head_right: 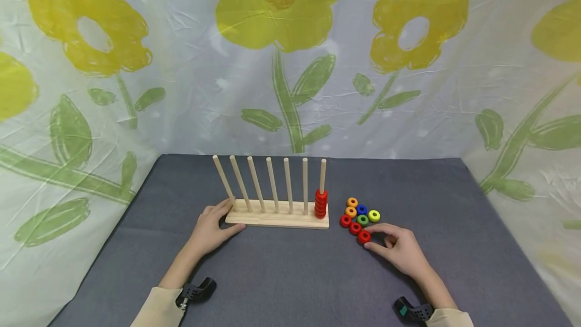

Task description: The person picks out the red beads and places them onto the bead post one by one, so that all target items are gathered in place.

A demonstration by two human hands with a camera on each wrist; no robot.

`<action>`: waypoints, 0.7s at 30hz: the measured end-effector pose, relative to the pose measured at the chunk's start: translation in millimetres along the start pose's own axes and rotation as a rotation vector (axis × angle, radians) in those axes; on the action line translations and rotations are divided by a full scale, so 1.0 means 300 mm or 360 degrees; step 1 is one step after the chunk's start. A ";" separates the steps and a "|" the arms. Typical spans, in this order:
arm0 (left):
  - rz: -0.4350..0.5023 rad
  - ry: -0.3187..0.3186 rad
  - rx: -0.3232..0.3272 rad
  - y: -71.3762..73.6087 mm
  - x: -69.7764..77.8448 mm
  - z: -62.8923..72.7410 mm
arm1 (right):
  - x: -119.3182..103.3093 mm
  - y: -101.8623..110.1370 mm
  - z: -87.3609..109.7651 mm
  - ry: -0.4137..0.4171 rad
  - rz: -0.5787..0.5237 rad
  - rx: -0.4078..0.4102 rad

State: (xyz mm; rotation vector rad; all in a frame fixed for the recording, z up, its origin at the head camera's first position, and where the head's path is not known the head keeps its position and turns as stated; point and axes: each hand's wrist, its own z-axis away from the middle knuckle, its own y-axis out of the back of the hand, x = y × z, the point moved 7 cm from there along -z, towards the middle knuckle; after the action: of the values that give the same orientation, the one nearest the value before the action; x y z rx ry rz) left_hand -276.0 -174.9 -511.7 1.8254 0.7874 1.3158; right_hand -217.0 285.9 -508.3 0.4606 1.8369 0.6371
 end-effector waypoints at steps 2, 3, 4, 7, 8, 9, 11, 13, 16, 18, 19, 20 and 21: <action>0.0002 -0.0002 0.0005 0.000 0.002 0.002 | 0.002 0.005 0.003 -0.0034 -0.0044 0.0015; 0.0002 -0.0009 0.0013 0.001 0.003 0.003 | 0.003 0.008 0.004 -0.0050 -0.0065 0.0026; 0.0003 -0.0009 0.0015 0.002 0.004 0.004 | 0.002 0.011 0.005 -0.0059 -0.0079 0.0036; 0.0006 -0.0001 0.0010 0.002 0.003 0.006 | -0.002 0.020 0.007 -0.0077 -0.0108 0.0077; 0.0007 0.0001 0.0008 0.001 0.002 0.006 | -0.004 0.023 0.008 -0.0081 -0.0110 0.0090; 0.0006 0.0001 0.0006 0.001 0.001 0.006 | -0.005 0.026 0.008 -0.0084 -0.0115 0.0103; 0.0008 0.0006 -0.0001 0.000 -0.001 0.005 | -0.010 0.031 0.008 -0.0080 -0.0123 0.0131; 0.0011 0.0003 0.0000 0.000 -0.001 0.005 | -0.014 0.036 0.008 -0.0077 -0.0132 0.0159; 0.0021 0.0003 0.0001 0.002 -0.001 0.005 | -0.018 0.042 0.006 -0.0070 -0.0139 0.0193; 0.0024 0.0008 -0.0001 0.001 -0.002 0.004 | -0.020 0.043 0.006 -0.0072 -0.0141 0.0204; 0.0023 0.0009 -0.0002 0.001 -0.003 0.004 | -0.020 0.044 0.006 -0.0074 -0.0143 0.0207; 0.0023 0.0009 0.0000 0.000 -0.003 0.004 | -0.023 0.044 0.006 -0.0073 -0.0143 0.0208; 0.0022 0.0008 0.0002 -0.001 -0.003 0.004 | -0.025 0.044 0.006 -0.0073 -0.0137 0.0207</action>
State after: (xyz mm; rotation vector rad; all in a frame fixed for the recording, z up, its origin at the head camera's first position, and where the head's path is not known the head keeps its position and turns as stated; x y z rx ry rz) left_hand -275.2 -175.8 -512.6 1.8325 0.7799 1.3298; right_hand -212.7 292.2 -495.2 0.4750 1.8511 0.4469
